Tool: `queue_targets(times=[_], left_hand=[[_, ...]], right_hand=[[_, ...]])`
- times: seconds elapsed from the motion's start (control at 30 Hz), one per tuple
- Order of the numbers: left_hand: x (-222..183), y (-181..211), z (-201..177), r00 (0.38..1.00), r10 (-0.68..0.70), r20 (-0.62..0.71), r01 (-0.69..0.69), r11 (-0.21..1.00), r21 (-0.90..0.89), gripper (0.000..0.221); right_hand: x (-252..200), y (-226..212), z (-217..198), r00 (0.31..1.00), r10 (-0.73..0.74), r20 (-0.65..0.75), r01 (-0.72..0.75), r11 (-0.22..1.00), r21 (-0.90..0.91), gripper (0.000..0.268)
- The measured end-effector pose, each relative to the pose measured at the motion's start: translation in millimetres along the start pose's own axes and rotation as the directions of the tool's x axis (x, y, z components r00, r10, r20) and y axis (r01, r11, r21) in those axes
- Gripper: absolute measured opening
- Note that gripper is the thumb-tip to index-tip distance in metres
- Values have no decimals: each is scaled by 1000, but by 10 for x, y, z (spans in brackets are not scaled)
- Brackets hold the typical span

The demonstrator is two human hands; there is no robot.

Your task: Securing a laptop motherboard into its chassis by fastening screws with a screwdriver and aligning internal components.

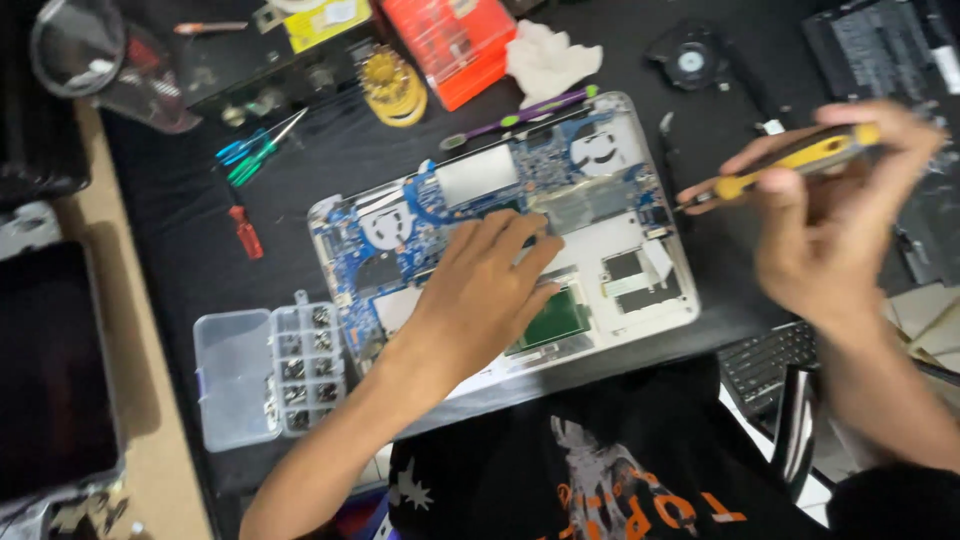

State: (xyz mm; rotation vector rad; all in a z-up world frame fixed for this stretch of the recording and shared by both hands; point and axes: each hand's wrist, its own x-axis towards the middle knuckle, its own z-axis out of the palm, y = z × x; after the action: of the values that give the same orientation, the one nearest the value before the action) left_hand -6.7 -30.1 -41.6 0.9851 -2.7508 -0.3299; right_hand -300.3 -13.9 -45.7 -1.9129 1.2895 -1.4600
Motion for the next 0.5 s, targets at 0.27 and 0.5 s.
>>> queue_targets(times=[0.27, 0.5], left_hand=[[690, -16, 200, 993, 114, -43, -108, 986, 128, 46], [915, -252, 405, 992, 123, 16, -124, 989, 75, 52]], right_hand=[[-52, 42, 7, 998, 29, 47, -35, 991, 129, 26], [-117, 138, 44, 996, 84, 24, -87, 984, 155, 24]])
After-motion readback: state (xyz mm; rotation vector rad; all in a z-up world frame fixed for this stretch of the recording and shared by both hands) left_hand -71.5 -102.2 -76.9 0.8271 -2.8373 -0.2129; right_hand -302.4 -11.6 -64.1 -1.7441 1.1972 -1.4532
